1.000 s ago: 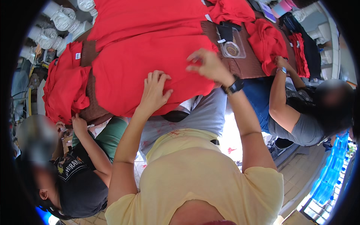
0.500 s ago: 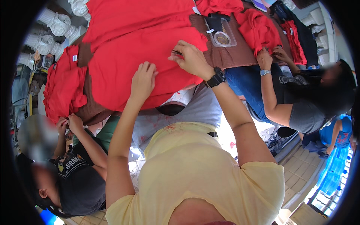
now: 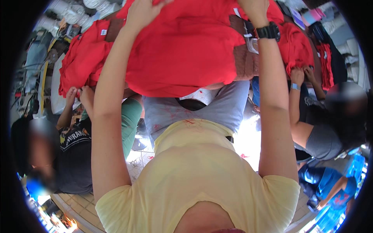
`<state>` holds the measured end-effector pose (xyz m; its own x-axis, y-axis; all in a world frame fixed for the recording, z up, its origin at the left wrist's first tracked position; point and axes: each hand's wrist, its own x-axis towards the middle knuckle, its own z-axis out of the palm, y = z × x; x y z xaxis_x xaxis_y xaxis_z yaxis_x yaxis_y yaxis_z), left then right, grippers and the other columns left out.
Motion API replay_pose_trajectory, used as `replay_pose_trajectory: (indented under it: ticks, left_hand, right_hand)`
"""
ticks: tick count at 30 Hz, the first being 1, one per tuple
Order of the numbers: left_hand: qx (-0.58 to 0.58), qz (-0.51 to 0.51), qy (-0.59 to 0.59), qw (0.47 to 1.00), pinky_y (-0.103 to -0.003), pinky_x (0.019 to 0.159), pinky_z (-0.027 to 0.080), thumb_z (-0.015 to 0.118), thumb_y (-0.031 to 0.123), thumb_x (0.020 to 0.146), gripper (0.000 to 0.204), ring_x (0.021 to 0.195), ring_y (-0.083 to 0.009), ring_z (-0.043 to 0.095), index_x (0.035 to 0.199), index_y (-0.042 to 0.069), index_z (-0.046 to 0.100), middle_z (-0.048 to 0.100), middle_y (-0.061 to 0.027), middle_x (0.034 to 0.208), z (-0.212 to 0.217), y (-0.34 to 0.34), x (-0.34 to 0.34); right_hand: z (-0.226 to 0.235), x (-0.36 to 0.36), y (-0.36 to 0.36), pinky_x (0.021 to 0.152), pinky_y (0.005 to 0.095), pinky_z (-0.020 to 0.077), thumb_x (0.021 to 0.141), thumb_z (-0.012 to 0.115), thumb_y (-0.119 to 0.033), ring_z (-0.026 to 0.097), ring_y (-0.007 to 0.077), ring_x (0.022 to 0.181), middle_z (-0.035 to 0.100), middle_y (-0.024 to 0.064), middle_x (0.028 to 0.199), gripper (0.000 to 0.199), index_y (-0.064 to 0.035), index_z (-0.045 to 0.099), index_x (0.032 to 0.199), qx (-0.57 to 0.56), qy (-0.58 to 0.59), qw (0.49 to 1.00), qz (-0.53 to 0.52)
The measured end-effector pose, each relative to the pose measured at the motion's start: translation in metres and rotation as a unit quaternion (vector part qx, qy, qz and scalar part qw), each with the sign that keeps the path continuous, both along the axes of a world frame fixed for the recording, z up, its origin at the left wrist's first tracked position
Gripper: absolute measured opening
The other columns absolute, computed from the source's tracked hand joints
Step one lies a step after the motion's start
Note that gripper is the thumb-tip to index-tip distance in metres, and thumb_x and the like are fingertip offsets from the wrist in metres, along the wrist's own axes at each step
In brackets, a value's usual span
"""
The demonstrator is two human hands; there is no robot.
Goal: The person uses small snips to remove excess threads from red t-shirts at a workstation, handling them one at a time from a stack.
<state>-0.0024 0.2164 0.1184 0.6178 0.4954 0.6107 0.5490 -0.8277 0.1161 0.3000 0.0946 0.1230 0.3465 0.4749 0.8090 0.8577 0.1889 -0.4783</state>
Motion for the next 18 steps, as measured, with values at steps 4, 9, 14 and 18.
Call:
replay_pose_trajectory:
  ticks: [4, 9, 14, 18]
  left_hand:
    - [-0.228, -0.090, -0.119, 0.962, -0.031, 0.079, 0.052, 0.072, 0.037, 0.095, 0.039, 0.086, -0.0123, 0.067, 0.105, 0.000, 0.073, 0.076, -0.0045, 0.092, 0.068, 0.046, 0.031]
    - [-0.160, 0.048, -0.121, 0.978, -0.033, 0.076, 0.053, 0.073, 0.039, 0.092, 0.041, 0.080, -0.0136, 0.068, 0.107, 0.002, 0.077, 0.077, -0.0077, 0.088, 0.110, 0.069, 0.036]
    - [-0.170, -0.077, -0.202, 0.961, -0.032, 0.075, 0.053, 0.077, 0.033, 0.091, 0.036, 0.079, -0.0131, 0.068, 0.103, -0.001, 0.077, 0.075, -0.0075, 0.083, 0.148, 0.047, 0.014]
    - [0.021, -0.105, -0.143, 0.984, -0.033, 0.076, 0.053, 0.074, 0.026, 0.093, 0.028, 0.080, -0.0151, 0.067, 0.102, -0.001, 0.076, 0.076, -0.0065, 0.084, 0.167, -0.007, 0.010]
  right_hand:
    - [0.056, 0.016, -0.006, 0.071, 0.0442, 0.0533, 0.092, 0.070, -0.024, 0.068, 0.0336, 0.083, 0.071, 0.0154, 0.086, 0.016, -0.0121, 0.073, 0.102, 0.036, 0.000, 0.999, 0.007]
    - [0.098, 0.022, -0.023, 0.074, 0.0420, 0.0526, 0.092, 0.070, -0.021, 0.068, 0.0296, 0.086, 0.071, 0.0139, 0.091, 0.018, -0.0100, 0.072, 0.106, 0.059, -0.018, 0.998, 0.006]
    - [0.110, 0.028, -0.029, 0.077, 0.0399, 0.0519, 0.092, 0.071, -0.018, 0.068, 0.0257, 0.089, 0.072, 0.0124, 0.096, 0.021, -0.0078, 0.072, 0.110, 0.079, -0.018, 0.997, 0.008]
    - [0.141, 0.043, -0.073, 0.080, 0.0381, 0.0514, 0.092, 0.071, -0.016, 0.068, 0.0225, 0.091, 0.073, 0.0112, 0.100, 0.023, -0.0061, 0.072, 0.113, 0.130, -0.070, 0.988, -0.050]
